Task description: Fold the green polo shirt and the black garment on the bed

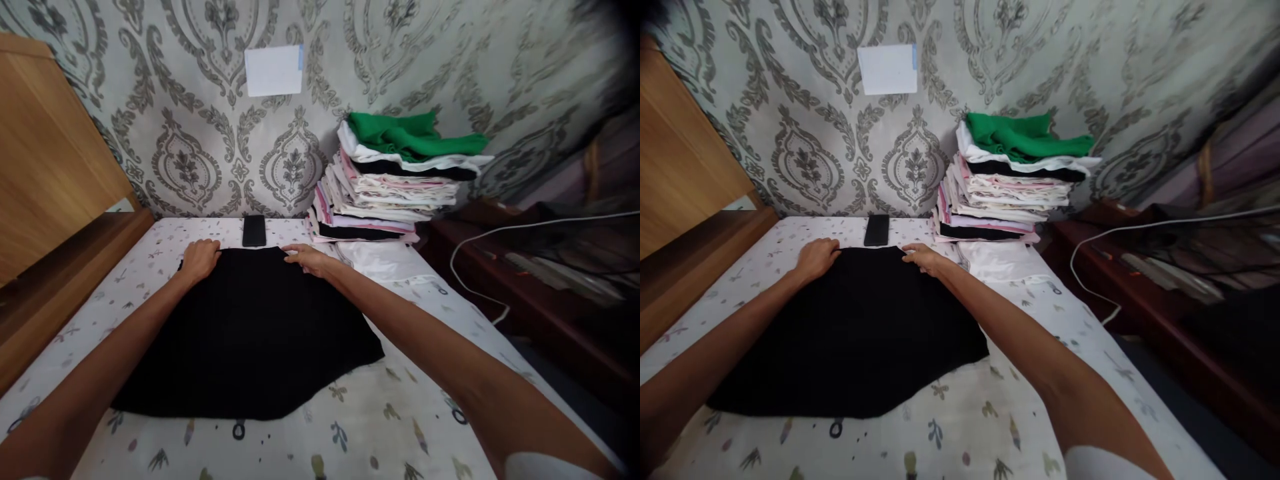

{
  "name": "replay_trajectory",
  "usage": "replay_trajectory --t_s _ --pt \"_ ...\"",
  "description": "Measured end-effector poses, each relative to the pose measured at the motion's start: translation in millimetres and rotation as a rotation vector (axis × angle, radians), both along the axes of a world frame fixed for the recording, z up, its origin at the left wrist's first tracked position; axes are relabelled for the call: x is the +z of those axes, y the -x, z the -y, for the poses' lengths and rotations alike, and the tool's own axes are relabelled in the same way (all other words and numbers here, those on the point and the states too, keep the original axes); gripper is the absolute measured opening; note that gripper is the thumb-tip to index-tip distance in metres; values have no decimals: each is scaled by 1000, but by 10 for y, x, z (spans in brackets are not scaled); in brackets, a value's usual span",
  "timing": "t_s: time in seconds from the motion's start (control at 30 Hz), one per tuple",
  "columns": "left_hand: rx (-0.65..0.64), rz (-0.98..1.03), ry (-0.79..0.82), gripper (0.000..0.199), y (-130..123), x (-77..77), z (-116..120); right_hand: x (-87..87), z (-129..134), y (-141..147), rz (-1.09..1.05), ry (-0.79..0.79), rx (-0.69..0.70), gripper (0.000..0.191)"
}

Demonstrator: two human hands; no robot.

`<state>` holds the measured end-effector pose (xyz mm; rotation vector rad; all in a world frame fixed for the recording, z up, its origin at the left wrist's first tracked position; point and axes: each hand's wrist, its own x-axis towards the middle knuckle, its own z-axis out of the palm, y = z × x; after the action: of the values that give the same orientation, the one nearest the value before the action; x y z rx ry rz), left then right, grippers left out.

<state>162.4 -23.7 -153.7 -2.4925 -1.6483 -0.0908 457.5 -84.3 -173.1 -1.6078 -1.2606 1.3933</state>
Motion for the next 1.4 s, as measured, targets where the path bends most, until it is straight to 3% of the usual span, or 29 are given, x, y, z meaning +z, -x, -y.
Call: replay_trajectory --t_s 0.2,0.37,0.43,0.6,0.8,0.93,1.07,1.2,1.3,1.4 --pt "-67 35 -82 29 -264 60 146 60 191 -277 56 -100 139 49" --pt "-584 210 84 21 -789 -103 411 85 301 -371 131 -176 214 31" --pt "-684 241 113 23 -924 -196 461 117 345 -415 170 -201 239 27" --pt "-652 288 58 29 -974 -323 446 243 504 -616 228 -234 267 28" --pt "-593 293 17 34 -1184 -185 411 361 687 -820 16 -177 235 34" --pt "-497 155 144 42 -1391 -115 305 373 801 -906 3 -205 218 34" --pt "-392 99 222 34 -1420 -93 70 368 927 -999 179 -228 270 35" --pt "-362 79 267 18 -1366 -32 -95 405 1032 -1010 610 -396 311 23" --pt "-346 121 202 16 -1332 3 -44 396 1071 -965 888 -493 267 17" --pt "-305 157 47 22 -1316 -4 169 299 1087 -932 937 -474 240 21"
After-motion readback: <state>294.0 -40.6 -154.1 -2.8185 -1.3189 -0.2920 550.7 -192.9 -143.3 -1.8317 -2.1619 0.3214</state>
